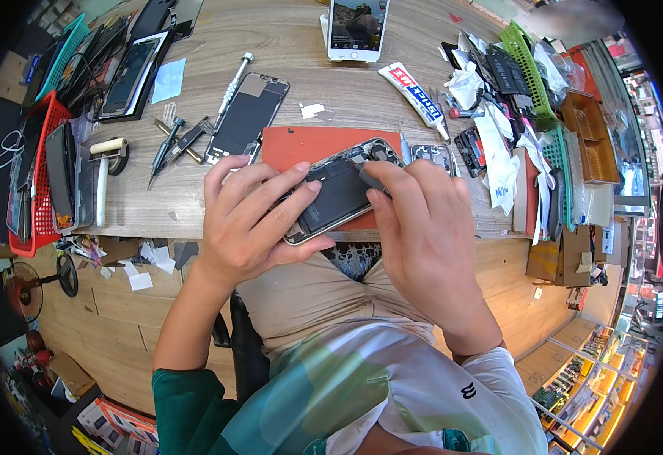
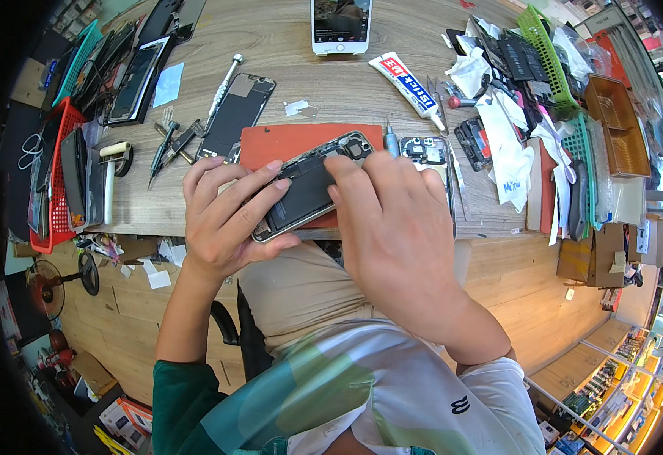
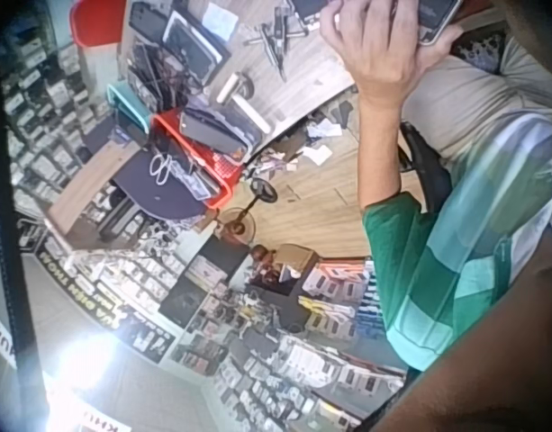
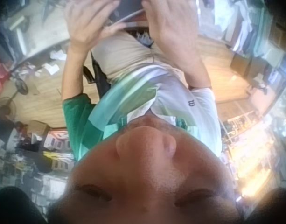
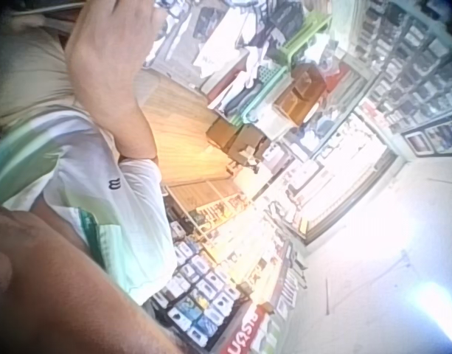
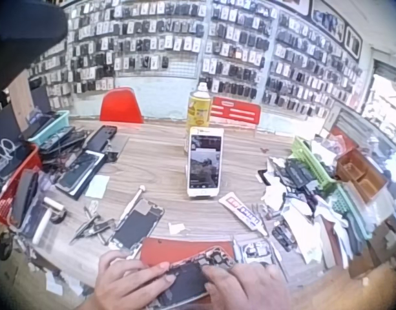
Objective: The person disassembles a smartphone, removes the battery, and uses a screwdriver and tweezers to adjust internal components. They also apply liquid from a bottle onto the device and continue manipulating parts with tools.
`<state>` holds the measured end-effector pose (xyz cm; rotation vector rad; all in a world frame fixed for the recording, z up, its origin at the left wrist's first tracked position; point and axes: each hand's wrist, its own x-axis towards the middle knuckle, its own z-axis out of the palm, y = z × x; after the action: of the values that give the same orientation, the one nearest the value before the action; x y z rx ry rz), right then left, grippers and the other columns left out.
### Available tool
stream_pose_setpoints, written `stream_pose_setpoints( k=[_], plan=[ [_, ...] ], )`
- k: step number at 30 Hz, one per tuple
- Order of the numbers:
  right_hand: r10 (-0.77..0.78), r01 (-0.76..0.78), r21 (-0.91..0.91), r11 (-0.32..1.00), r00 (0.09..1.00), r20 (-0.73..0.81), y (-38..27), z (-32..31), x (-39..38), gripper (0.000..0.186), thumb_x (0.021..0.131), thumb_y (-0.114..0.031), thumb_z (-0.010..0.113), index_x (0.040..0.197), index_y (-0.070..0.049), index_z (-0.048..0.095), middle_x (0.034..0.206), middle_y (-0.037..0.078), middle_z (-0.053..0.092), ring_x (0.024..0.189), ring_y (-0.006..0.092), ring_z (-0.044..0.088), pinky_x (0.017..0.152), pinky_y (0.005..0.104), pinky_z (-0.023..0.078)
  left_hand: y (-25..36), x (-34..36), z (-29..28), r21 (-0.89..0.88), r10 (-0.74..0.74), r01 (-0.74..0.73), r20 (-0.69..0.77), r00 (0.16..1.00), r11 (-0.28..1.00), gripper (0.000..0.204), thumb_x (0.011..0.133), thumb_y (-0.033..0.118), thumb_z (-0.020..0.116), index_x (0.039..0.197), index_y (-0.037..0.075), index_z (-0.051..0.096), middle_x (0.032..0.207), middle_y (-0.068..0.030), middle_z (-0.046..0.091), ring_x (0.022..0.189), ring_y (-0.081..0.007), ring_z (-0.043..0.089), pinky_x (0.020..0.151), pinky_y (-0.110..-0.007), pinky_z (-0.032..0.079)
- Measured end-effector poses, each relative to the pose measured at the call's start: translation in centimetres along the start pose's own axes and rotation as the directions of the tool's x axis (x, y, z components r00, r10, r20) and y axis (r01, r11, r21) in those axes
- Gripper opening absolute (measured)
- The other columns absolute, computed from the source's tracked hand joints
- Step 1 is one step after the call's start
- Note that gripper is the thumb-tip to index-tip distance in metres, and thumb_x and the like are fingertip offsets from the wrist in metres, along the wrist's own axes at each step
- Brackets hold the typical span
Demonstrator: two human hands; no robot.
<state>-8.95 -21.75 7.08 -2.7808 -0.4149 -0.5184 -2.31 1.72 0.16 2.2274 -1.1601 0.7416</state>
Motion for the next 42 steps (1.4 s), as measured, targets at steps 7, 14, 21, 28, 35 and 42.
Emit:
stream_pose_setpoints(
  k=[7, 14, 21, 28, 35, 42],
  plan=[
    [0.022, -0.022, -0.012, 1.000, 1.000, 0.011, 0.0, 0.0, 0.0, 0.029, 0.098, -0.011, 0.072, 0.126, -0.005, 0.067, 0.099, 0.009, 0.059, 0.090, 0.0269, 0.060, 0.078, 0.0411, 0.040, 0.0, -0.1, 0.0, 0.004, 0.001, -0.001, 0.002, 1.000, 1.000, 0.062, 0.081, 0.060, 0.082, 0.117, 0.010, 0.080, 0.128, -0.0058, 0.077, 0.099, -0.0269, 0.068, 0.102, -0.051, 0.047],
    [0.011, -0.011, 0.009, 1.000, 0.999, -0.035, -0.2, 0.0, -0.2, 0.029, 0.096, -0.009, 0.072, 0.124, -0.004, 0.067, 0.101, 0.010, 0.059, 0.092, 0.0276, 0.060, 0.080, 0.0414, 0.041, 0.1, -0.2, 0.1, 0.006, -0.005, 0.004, 0.002, 1.000, 1.000, 0.062, 0.080, 0.059, 0.084, 0.118, 0.011, 0.079, 0.128, -0.0059, 0.077, 0.099, -0.0269, 0.067, 0.103, -0.051, 0.047],
    [0.020, -0.020, 0.021, 1.000, 0.999, -0.041, -0.1, -0.2, -0.6, 0.030, 0.094, -0.007, 0.075, 0.123, -0.005, 0.067, 0.104, 0.011, 0.059, 0.093, 0.0287, 0.061, 0.081, 0.0415, 0.042, 0.0, -0.3, 0.3, 0.003, -0.001, 0.001, -0.007, 1.000, 1.000, 0.060, 0.074, 0.054, 0.089, 0.116, 0.012, 0.080, 0.128, -0.0061, 0.077, 0.100, -0.0282, 0.067, 0.103, -0.052, 0.047],
    [0.025, -0.020, 0.067, 0.998, 0.998, -0.065, -0.1, -0.2, -0.5, 0.032, 0.093, -0.007, 0.077, 0.124, -0.005, 0.067, 0.103, 0.011, 0.060, 0.092, 0.0292, 0.061, 0.079, 0.0410, 0.042, 0.2, -0.2, -0.1, -0.010, -0.013, 0.013, 0.002, 1.000, 1.000, 0.062, 0.070, 0.053, 0.091, 0.117, 0.013, 0.080, 0.129, -0.0071, 0.076, 0.104, -0.0306, 0.067, 0.104, -0.054, 0.046],
    [0.109, -0.076, 0.250, 0.965, 0.986, -0.124, 0.5, 0.0, -0.2, 0.029, 0.098, -0.003, 0.074, 0.126, -0.004, 0.068, 0.102, 0.014, 0.062, 0.087, 0.0304, 0.060, 0.078, 0.0409, 0.045, 0.0, -0.1, -0.5, -0.063, -0.029, 0.030, 0.024, 0.999, 0.998, 0.061, 0.077, 0.057, 0.084, 0.118, 0.012, 0.081, 0.131, -0.0087, 0.076, 0.108, -0.0329, 0.067, 0.105, -0.055, 0.045],
    [0.280, -0.152, 0.354, 0.923, 0.896, -0.346, 3.6, -1.4, -1.1, 0.022, 0.107, -0.003, 0.066, 0.128, 0.001, 0.068, 0.108, 0.010, 0.067, 0.093, 0.0174, 0.060, 0.081, 0.0285, 0.047, -0.6, 0.3, -0.5, -0.165, -0.075, 0.073, -0.008, 0.997, 0.984, 0.040, 0.080, 0.034, 0.086, 0.111, 0.010, 0.081, 0.134, -0.0143, 0.073, 0.120, -0.0365, 0.062, 0.107, -0.054, 0.045]
  ],
)
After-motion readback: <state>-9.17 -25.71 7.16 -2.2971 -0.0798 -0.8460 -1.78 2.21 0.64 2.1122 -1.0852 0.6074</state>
